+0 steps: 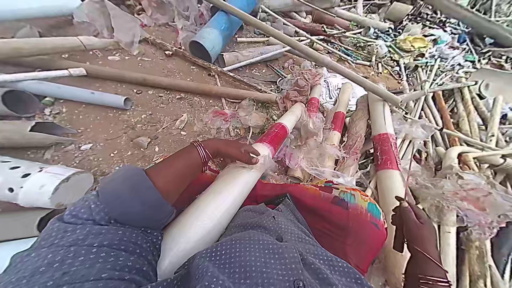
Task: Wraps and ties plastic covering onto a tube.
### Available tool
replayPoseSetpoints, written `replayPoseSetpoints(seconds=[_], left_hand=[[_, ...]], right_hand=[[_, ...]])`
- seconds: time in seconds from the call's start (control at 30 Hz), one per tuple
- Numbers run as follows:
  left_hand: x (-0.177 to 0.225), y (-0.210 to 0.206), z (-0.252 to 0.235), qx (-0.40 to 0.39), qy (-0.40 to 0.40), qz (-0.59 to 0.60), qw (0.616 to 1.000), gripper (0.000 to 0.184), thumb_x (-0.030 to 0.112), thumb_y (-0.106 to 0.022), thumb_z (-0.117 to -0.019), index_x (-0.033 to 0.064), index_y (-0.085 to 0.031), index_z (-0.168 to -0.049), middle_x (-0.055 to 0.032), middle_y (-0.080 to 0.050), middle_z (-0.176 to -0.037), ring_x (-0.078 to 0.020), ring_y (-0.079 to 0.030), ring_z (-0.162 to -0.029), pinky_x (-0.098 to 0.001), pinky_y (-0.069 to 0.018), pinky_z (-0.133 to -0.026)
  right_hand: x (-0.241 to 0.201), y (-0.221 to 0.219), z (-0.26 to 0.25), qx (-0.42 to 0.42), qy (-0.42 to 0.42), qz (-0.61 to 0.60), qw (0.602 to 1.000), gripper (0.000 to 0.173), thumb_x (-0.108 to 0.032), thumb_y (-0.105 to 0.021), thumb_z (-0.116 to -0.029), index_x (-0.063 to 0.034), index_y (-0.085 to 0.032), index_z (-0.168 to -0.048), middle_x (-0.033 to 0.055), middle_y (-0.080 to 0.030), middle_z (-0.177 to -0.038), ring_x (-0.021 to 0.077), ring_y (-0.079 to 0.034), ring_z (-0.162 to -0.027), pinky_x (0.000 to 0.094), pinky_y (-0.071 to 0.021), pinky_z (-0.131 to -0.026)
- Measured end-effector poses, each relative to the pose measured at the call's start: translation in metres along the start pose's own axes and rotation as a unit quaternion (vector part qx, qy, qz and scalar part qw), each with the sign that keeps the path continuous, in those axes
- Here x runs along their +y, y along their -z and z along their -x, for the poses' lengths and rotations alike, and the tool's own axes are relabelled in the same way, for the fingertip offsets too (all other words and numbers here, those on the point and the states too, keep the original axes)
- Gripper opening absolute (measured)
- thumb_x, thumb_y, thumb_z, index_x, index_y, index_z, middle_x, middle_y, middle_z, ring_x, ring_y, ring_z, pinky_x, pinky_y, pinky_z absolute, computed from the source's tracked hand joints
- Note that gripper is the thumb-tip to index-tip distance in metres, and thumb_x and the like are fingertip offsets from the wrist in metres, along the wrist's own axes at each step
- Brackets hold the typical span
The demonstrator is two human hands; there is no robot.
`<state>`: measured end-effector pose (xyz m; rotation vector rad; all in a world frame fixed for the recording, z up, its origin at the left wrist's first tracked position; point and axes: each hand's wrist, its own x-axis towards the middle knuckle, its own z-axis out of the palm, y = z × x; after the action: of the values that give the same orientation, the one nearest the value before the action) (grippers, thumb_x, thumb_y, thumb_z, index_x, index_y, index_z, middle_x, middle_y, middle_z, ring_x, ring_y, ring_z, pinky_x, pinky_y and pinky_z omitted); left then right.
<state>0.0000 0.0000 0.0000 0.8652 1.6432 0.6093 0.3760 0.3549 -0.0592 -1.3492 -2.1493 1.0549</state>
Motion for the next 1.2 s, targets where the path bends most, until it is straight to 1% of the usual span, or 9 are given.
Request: replayPoseSetpoints(seconds=[0.07,0.13,0.2,0.3,0.43,0.6,0.7,0.87,1.2], left_hand=[[-0.003,-0.008,-0.003,-0.004,-0.012,-0.033,0.999,0.064,0.022,-0.071,-0.0972,-0.0006,-0.043,-0.150,-0.0208,-0.063,-0.118,-0.0242,-0.063,-0.103,-0.0431,-0.0522,-0.094],[-0.003,-0.016,-0.007,0.035,-0.007,-0.114,0.993,0.055,0.028,-0.078,-0.0921,-0.0045,-0.059,-0.132,-0.0212,-0.067,-0.109,-0.0279,-0.065,-0.097,-0.0493,-0.0521,-0.092],[0.002,-0.021,-0.013,0.062,0.019,-0.222,0.973,0.043,0.037,-0.068,-0.0990,-0.0036,-0.067,-0.112,-0.0211,-0.067,-0.099,-0.0344,-0.065,-0.095,-0.0580,-0.0486,-0.089],[-0.004,-0.024,-0.020,0.118,0.001,-0.220,0.968,0.035,0.032,-0.057,-0.1061,-0.0009,-0.066,-0.097,-0.0161,-0.063,-0.085,-0.0312,-0.061,-0.083,-0.0553,-0.0471,-0.077],[-0.014,-0.030,-0.023,0.217,0.008,0.007,0.976,0.029,0.025,-0.056,-0.1067,-0.0025,-0.067,-0.104,-0.0153,-0.064,-0.091,-0.0254,-0.059,-0.086,-0.0488,-0.0466,-0.082],[-0.024,-0.046,-0.031,0.303,-0.021,0.172,0.937,0.027,0.019,-0.055,-0.1068,-0.0045,-0.064,-0.115,-0.0179,-0.065,-0.103,-0.0247,-0.060,-0.095,-0.0479,-0.0474,-0.090],[-0.024,-0.048,-0.030,0.320,-0.038,0.171,0.931,0.026,0.019,-0.055,-0.1069,-0.0039,-0.065,-0.115,-0.0171,-0.066,-0.100,-0.0238,-0.061,-0.093,-0.0470,-0.0478,-0.089],[-0.026,-0.051,-0.029,0.327,-0.081,0.098,0.936,0.026,0.020,-0.057,-0.1059,-0.0047,-0.066,-0.106,-0.0172,-0.066,-0.095,-0.0258,-0.063,-0.090,-0.0483,-0.0492,-0.086],[-0.022,-0.051,-0.024,0.340,-0.120,-0.022,0.933,0.029,0.018,-0.058,-0.1048,-0.0096,-0.066,-0.101,-0.0232,-0.065,-0.105,-0.0329,-0.063,-0.099,-0.0512,-0.0483,-0.091]], right_hand=[[-0.030,0.004,0.009,-0.047,0.055,-0.027,0.997,0.047,-0.030,-0.038,-0.1077,-0.0001,-0.052,-0.141,-0.0033,-0.055,-0.081,0.0004,-0.051,-0.059,0.0196,-0.0466,-0.056],[-0.058,0.003,0.026,-0.100,0.097,-0.029,0.990,0.054,-0.032,-0.042,-0.1029,0.0009,-0.048,-0.144,-0.0052,-0.056,-0.081,-0.0008,-0.054,-0.060,0.0185,-0.0486,-0.056],[-0.079,-0.001,0.046,-0.145,0.128,0.006,0.981,0.058,-0.036,-0.049,-0.0990,0.0008,-0.051,-0.144,-0.0040,-0.060,-0.087,-0.0029,-0.055,-0.066,0.0174,-0.0490,-0.060],[-0.094,-0.005,0.071,-0.225,0.162,0.056,0.959,0.059,-0.036,-0.058,-0.0947,-0.0024,-0.055,-0.143,-0.0060,-0.064,-0.089,-0.0051,-0.057,-0.071,0.0163,-0.0500,-0.065],[-0.097,-0.017,0.089,-0.359,0.180,0.111,0.909,0.056,-0.036,-0.058,-0.0975,-0.0066,-0.056,-0.145,-0.0033,-0.065,-0.089,0.0003,-0.057,-0.069,0.0214,-0.0512,-0.064],[-0.114,-0.046,0.102,-0.399,0.259,0.252,0.843,0.050,-0.029,-0.055,-0.1022,-0.0096,-0.056,-0.149,0.0178,-0.072,-0.109,0.0309,-0.070,-0.089,0.0529,-0.0548,-0.081],[-0.126,-0.063,0.104,-0.415,0.264,0.270,0.828,0.050,-0.028,-0.050,-0.1042,-0.0109,-0.054,-0.151,0.0203,-0.070,-0.125,0.0368,-0.070,-0.105,0.0563,-0.0536,-0.090],[-0.133,-0.086,0.106,-0.440,0.237,0.289,0.816,0.047,-0.023,-0.049,-0.1070,-0.0120,-0.051,-0.153,0.0207,-0.066,-0.132,0.0376,-0.067,-0.114,0.0550,-0.0516,-0.097],[-0.144,-0.118,0.113,-0.413,0.242,0.318,0.818,0.047,-0.019,-0.046,-0.1098,-0.0056,-0.046,-0.155,0.0273,-0.066,-0.126,0.0437,-0.069,-0.106,0.0544,-0.0543,-0.090]])
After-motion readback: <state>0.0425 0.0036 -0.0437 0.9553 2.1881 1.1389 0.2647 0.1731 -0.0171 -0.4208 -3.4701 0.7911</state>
